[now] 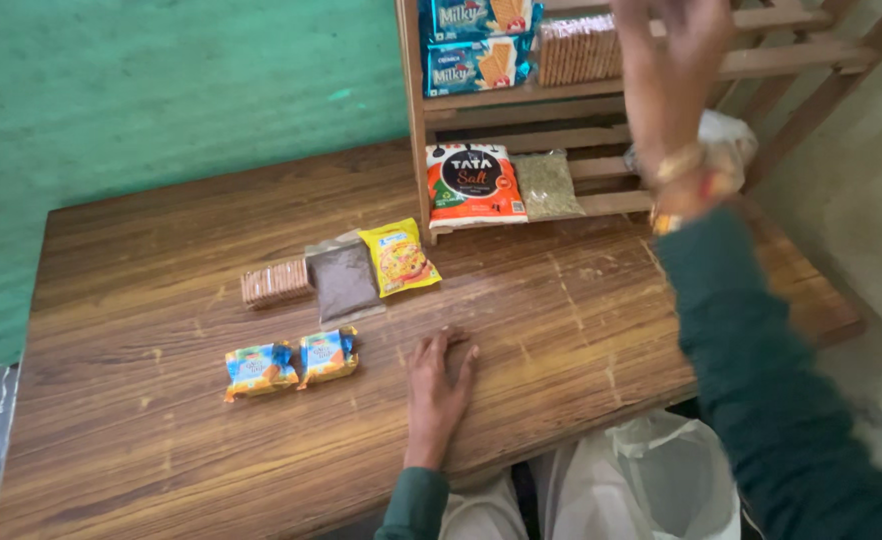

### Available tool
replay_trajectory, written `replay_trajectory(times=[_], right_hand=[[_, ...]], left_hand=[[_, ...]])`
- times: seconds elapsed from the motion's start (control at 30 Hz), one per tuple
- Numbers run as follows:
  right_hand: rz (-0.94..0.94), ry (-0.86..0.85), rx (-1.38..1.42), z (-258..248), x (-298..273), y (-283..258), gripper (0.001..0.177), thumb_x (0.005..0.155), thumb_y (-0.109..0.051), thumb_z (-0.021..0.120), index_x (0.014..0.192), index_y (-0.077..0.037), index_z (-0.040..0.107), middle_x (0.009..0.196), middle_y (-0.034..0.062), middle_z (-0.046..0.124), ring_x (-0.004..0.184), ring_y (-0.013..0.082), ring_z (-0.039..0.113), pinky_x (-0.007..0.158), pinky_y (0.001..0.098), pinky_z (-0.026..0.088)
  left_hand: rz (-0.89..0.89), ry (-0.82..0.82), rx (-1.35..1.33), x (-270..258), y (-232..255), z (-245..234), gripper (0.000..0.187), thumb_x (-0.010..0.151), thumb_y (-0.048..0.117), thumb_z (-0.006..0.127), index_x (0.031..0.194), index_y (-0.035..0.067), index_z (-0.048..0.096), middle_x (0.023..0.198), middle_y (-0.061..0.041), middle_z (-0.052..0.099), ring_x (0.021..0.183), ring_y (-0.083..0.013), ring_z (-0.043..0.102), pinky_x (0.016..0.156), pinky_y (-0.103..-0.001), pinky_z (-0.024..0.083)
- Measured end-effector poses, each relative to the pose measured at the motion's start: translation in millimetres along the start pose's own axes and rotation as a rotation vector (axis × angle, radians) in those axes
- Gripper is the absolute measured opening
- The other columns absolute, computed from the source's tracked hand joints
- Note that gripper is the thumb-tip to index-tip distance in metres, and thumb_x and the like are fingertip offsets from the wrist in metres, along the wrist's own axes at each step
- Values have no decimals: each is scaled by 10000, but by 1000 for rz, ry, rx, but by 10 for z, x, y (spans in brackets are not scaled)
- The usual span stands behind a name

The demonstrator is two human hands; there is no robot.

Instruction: The person packs various grocery items from a wooden table into a white plastic bag. They handle biscuits, salt, and other packaged goods one by one, placing them into the bag.

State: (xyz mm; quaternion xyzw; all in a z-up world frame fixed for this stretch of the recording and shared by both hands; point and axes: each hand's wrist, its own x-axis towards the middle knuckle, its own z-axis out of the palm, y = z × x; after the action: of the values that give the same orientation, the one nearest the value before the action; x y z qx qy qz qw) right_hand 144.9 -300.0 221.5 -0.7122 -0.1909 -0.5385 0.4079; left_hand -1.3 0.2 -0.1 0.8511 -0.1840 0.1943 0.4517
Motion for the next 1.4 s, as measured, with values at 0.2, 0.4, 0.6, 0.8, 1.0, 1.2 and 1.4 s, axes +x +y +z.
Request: replay_trajectory(times=[0.2, 0.4, 0.6, 0.8, 1.0, 1.2, 1.4], right_hand=[[677, 118, 287, 17, -1880, -778, 269, 994, -215, 751, 1186, -84, 616, 1090, -8, 671, 960, 70, 636, 897, 222, 553], [1002, -129, 226, 148, -3042, -1109, 382, 957, -125, 737, 1290, -30, 578, 1054, -4, 646, 895, 50, 574, 804, 203, 497], [892, -212, 98, 128, -3362, -1147, 277, 973, -90, 692, 1237, -36, 626, 1012, 0, 687, 877, 63, 616, 803, 221, 524], [887, -234, 50, 115, -3322, -1187, 110, 963, -55, 714, 1070, -33, 703, 947, 6, 709, 828, 76, 632, 775, 241, 527], [804, -341, -37, 79, -3171, -1311, 80, 890, 15, 716, 956, -27, 728, 898, 40, 660, 735, 127, 613, 698, 257, 503], [761, -340, -27, 80, -3123, -1333, 89, 892, 30, 701, 949, -30, 732, 891, 37, 664, 737, 126, 617, 707, 259, 509], [724, -352, -24, 62, -3118, -1331, 93, 884, 30, 701, 948, -30, 731, 925, 45, 686, 763, 138, 637, 720, 268, 514]], left_hand=[[4, -23, -69, -31, -40, 9, 290, 887, 132, 742, 1157, 76, 652, 1122, -95, 726, 1117, -327, 639, 979, -447, 484], [-2, -47, -64, -67, -109, 41, 304, 873, 114, 751, 1157, 63, 651, 1142, -123, 713, 1115, -348, 631, 982, -443, 491], [6, -45, -54, -87, -71, 25, 321, 865, 87, 740, 1172, 66, 648, 1174, -132, 706, 1162, -349, 619, 1014, -447, 483], [70, -17, -12, -108, -54, 34, 395, 871, 70, 724, 1245, 54, 599, 1238, -149, 676, 1225, -376, 590, 1056, -470, 452], [20, -70, 10, -138, -37, 25, 400, 886, 75, 721, 1262, 52, 588, 1235, -140, 690, 1227, -376, 585, 1083, -474, 437], [58, -64, 23, -151, -25, 23, 425, 889, 81, 714, 1287, 33, 570, 1259, -155, 660, 1257, -367, 576, 1128, -460, 415], [82, -30, 7, -144, -6, 7, 402, 881, 64, 708, 1263, 40, 587, 1267, -157, 661, 1265, -364, 582, 1138, -467, 414]])
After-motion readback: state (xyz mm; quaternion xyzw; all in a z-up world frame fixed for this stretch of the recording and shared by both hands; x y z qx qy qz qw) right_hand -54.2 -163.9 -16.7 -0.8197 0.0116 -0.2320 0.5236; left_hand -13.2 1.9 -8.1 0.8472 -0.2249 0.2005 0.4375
